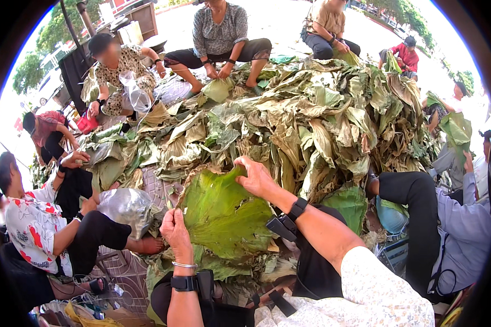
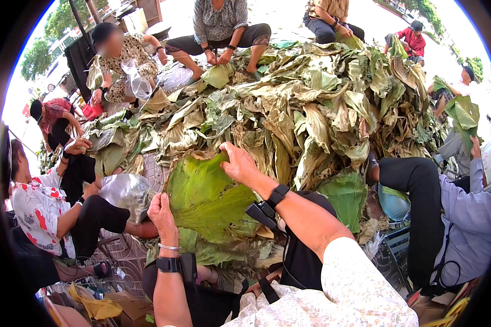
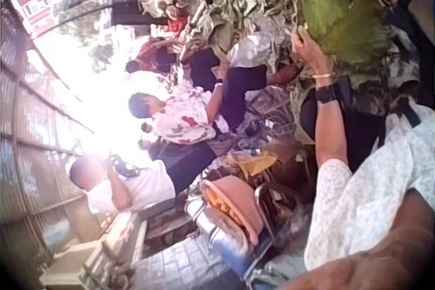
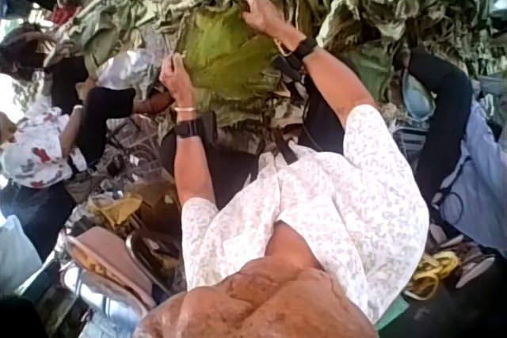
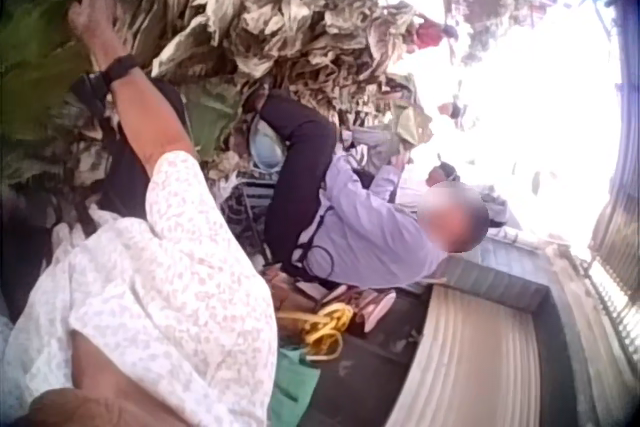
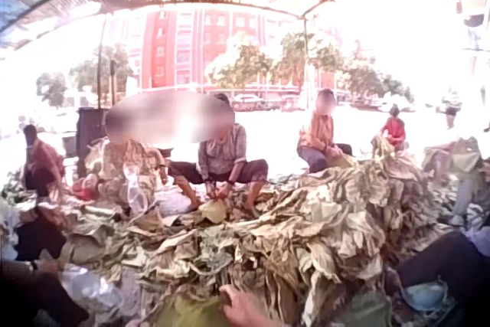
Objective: The person sorts through a pile of large leaves, picking them up one at a time, folding them, and stacking them with others.
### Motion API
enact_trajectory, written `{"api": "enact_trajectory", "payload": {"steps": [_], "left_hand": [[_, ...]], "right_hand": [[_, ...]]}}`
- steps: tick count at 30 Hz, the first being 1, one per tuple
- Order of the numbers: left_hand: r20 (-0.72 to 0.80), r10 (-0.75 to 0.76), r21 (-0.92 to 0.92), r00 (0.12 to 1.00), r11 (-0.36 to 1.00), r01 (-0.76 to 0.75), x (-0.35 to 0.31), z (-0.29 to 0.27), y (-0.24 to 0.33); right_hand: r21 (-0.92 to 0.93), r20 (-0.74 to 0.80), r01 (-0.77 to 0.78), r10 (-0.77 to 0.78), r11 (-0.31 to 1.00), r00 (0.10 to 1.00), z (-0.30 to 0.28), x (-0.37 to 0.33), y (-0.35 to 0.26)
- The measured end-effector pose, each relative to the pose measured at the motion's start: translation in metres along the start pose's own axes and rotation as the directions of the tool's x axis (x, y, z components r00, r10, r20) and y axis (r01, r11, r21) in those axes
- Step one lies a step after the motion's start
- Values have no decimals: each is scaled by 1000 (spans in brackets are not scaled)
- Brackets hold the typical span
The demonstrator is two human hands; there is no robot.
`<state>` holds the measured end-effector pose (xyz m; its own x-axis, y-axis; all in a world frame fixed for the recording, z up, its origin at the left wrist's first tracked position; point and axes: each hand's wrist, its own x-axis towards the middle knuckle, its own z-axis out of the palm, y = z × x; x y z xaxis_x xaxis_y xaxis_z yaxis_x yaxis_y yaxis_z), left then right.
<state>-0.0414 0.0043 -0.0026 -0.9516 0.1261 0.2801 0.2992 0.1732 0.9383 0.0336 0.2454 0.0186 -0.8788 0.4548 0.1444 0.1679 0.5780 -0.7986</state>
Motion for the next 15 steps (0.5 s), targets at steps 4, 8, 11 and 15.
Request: {"api": "enact_trajectory", "payload": {"steps": [4,8,11,15], "left_hand": [[17,-26,-31,1000,999,26,1,-2,-7],[70,-34,-8,997,999,35,0,-3,-3],[121,-47,18,991,999,45,-1,1,2],[273,18,108,962,993,-49,-6,4,5]], "right_hand": [[-105,-23,186,-189,977,982,1,-2,-2],[-315,-18,392,-418,864,908,1,-6,-17],[-232,23,441,-448,867,894,3,-9,-23],[-167,-9,467,-475,868,880,5,-12,-32]]}}
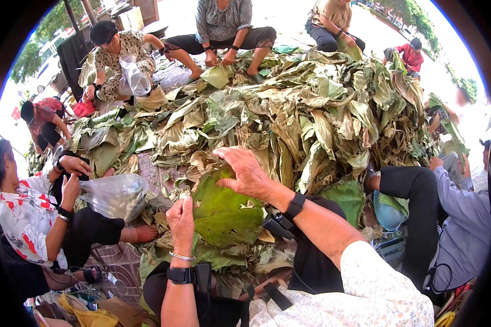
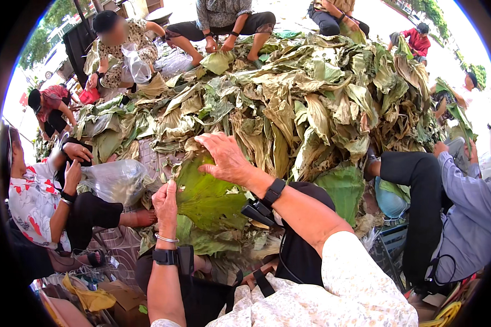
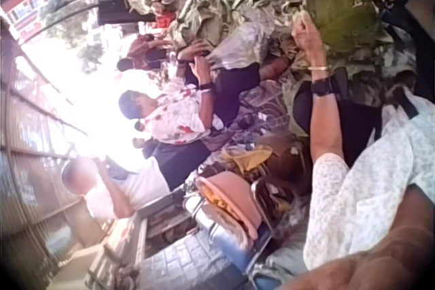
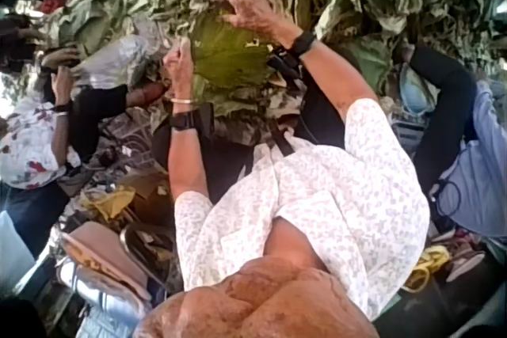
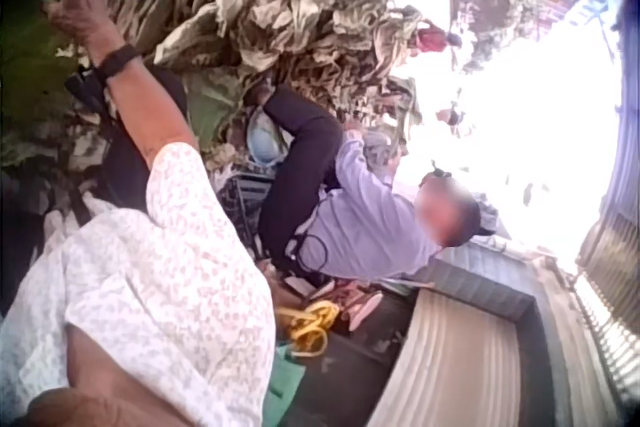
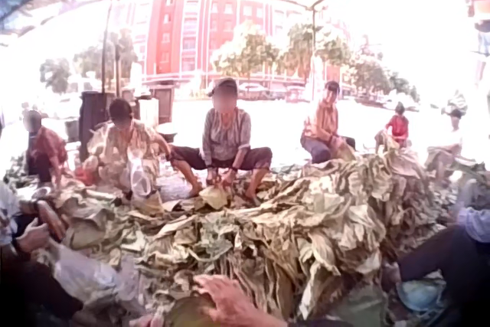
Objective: The person sorts through a pile of large leaves, picking them up one at a time, folding them, and stacking them with others.
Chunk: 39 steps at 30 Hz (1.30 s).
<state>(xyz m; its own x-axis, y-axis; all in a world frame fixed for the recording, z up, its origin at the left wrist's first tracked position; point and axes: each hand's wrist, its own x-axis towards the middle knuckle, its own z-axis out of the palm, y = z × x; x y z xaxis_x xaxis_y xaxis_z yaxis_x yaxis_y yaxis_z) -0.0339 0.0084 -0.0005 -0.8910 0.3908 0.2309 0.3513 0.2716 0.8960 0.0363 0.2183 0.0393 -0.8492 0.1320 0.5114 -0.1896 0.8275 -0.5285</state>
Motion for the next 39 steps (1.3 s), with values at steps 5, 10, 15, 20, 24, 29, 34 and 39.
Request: {"api": "enact_trajectory", "payload": {"steps": [5,10,15,20,24,29,34,39], "left_hand": [[182,4,86,983,996,-20,-9,11,10],[194,-15,-58,981,998,27,-12,20,2],[207,-150,-317,967,925,212,-12,26,-4],[268,-138,-88,954,982,167,-12,24,10],[233,-55,110,971,993,29,-15,19,18],[282,-89,61,955,995,75,-16,23,10],[226,-33,42,973,999,24,-19,24,12],[251,-149,-56,957,984,168,-20,22,14]], "right_hand": [[350,210,-161,90,923,973,6,-5,6],[505,290,-264,127,822,949,13,-6,4],[477,249,-246,138,844,959,17,-8,-2],[220,136,247,-280,944,950,22,-11,0],[117,206,257,-277,959,939,27,-17,-8],[237,164,112,-153,965,974,36,-20,-5],[464,223,-314,234,828,946,44,-25,-10],[570,33,-483,568,665,822,24,-3,18]]}}
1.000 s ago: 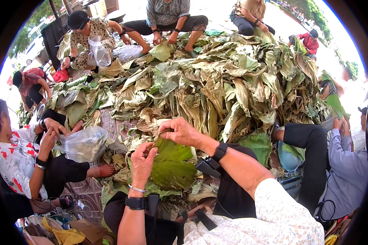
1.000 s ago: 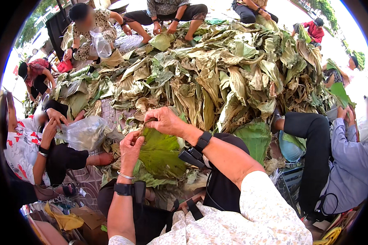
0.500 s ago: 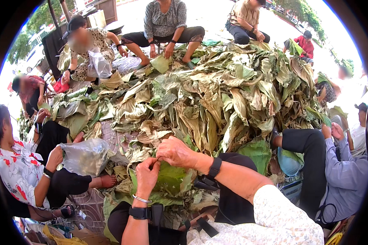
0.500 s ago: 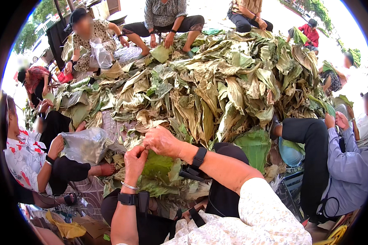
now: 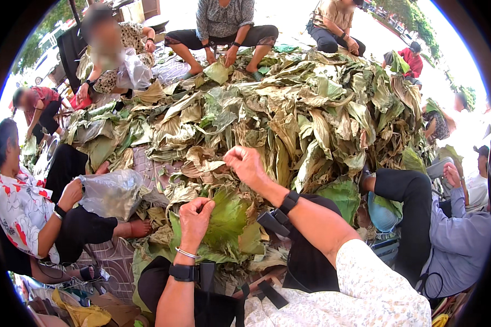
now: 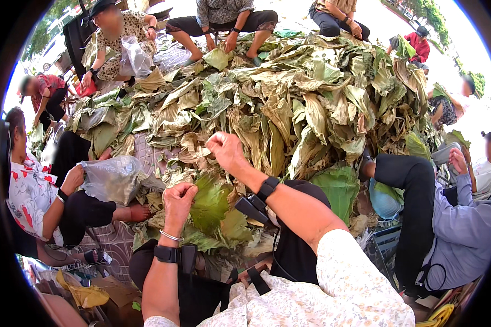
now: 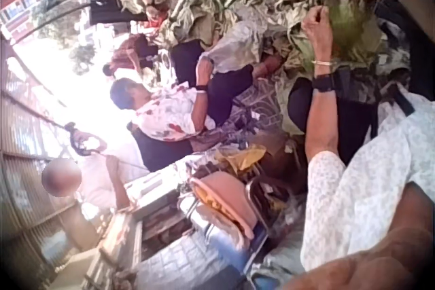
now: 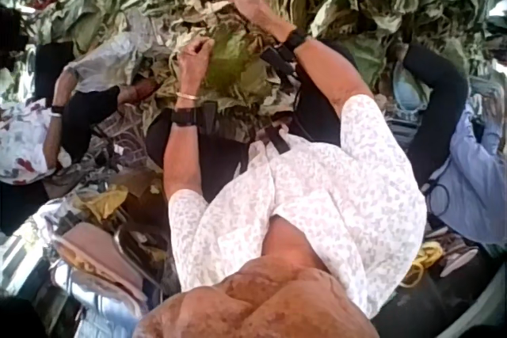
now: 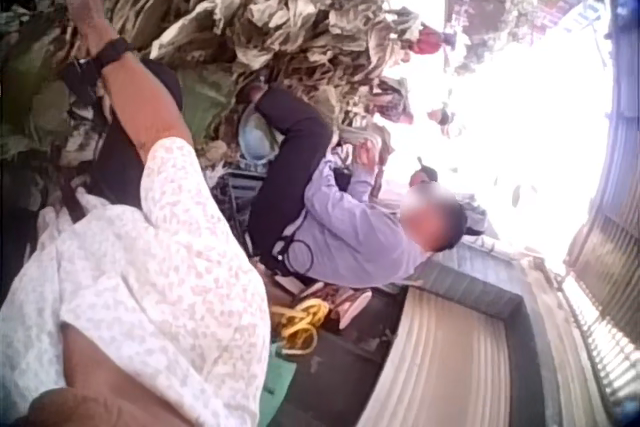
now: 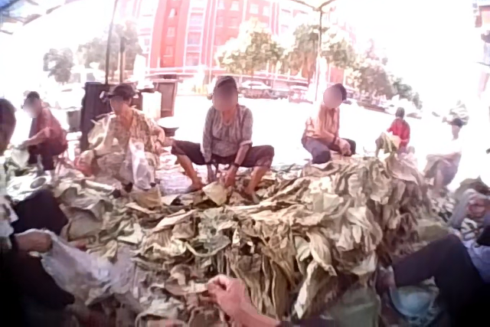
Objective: The person sorts through a pile of large leaves, picking them up one at a time, folding them, and stacking them with others.
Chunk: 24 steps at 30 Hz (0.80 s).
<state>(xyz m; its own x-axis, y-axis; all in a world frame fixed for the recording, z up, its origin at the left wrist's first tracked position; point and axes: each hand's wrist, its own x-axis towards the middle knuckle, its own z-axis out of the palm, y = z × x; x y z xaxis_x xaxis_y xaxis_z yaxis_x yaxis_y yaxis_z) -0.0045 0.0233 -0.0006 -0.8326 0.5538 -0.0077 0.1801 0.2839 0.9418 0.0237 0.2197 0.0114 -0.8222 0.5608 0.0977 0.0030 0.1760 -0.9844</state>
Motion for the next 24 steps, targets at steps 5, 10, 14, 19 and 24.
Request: {"api": "enact_trajectory", "payload": {"steps": [5,10,14,19,24], "left_hand": [[1,7,1,1000,1000,-7,2,0,1],[-13,-35,-4,999,999,35,1,-4,-2],[43,-45,-31,998,998,46,4,-1,-3],[119,0,30,993,1000,-3,5,9,-2],[164,15,37,986,999,-21,7,15,-18]], "right_hand": [[-153,50,83,-77,985,996,-27,20,17],[-318,599,-197,358,927,717,-15,2,-18],[-75,626,-65,98,995,774,-10,-9,-13],[-78,639,-28,72,997,766,2,-17,-5],[-77,528,98,-43,992,848,12,-26,2]]}}
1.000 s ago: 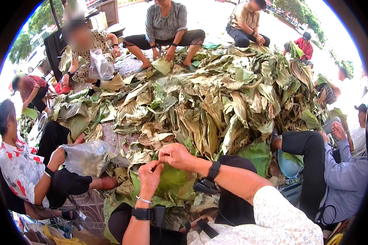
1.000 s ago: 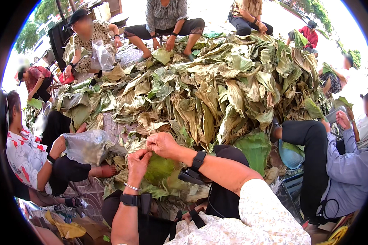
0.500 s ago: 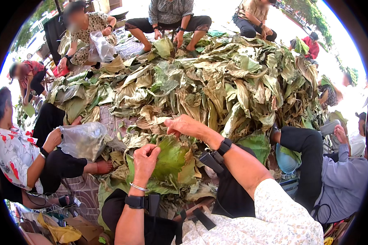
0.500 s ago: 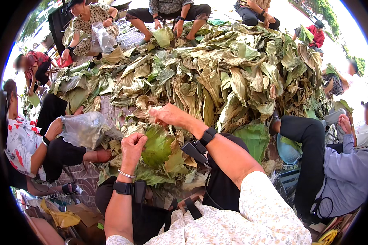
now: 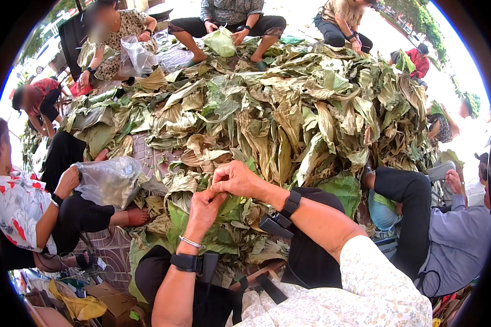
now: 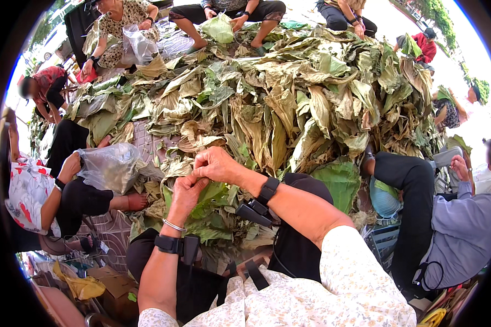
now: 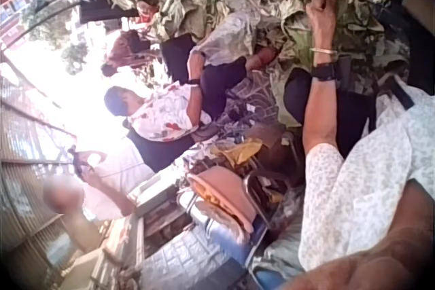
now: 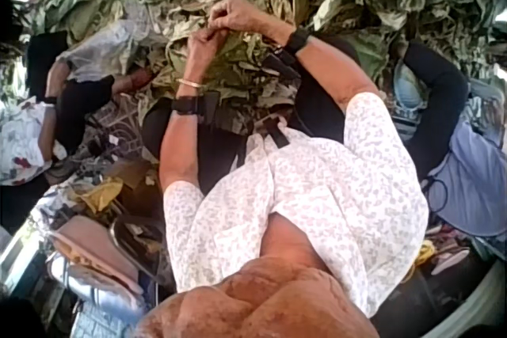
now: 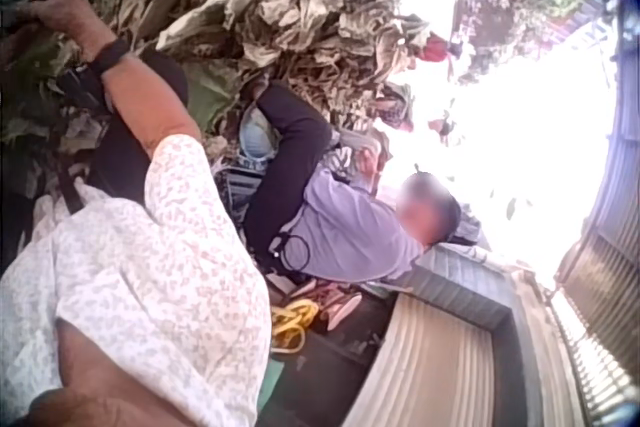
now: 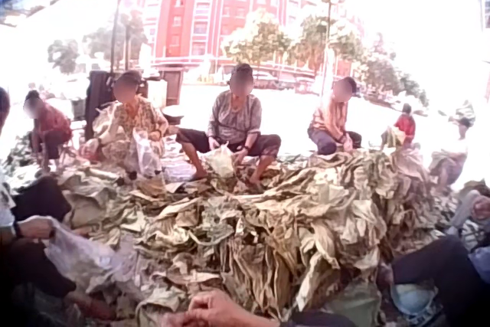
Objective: The person sorts through a pile of large leaves, picking them up one at a time, folding them, and stacking them with others.
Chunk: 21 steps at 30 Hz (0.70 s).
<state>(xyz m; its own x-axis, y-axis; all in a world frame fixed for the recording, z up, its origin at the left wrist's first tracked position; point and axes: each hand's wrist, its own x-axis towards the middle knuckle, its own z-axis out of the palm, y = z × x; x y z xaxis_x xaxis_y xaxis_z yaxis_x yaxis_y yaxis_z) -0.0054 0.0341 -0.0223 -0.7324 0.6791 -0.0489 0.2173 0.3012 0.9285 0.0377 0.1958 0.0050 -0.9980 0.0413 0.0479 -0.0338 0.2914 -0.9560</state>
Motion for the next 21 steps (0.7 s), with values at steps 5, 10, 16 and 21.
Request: {"api": "enact_trajectory", "payload": {"steps": [5,10,16,21], "left_hand": [[-6,-32,23,999,999,32,-5,2,13],[-25,-75,-143,997,987,71,-3,-3,8],[28,-121,-347,992,930,123,-4,-7,4],[46,-117,-329,992,936,126,-2,-2,21]], "right_hand": [[473,-288,-143,306,869,907,-32,11,4],[-52,-327,-104,82,993,941,-42,10,-3],[-122,119,-49,64,991,991,-21,0,-15],[-163,-8,122,-125,979,992,-8,-4,-10]]}}
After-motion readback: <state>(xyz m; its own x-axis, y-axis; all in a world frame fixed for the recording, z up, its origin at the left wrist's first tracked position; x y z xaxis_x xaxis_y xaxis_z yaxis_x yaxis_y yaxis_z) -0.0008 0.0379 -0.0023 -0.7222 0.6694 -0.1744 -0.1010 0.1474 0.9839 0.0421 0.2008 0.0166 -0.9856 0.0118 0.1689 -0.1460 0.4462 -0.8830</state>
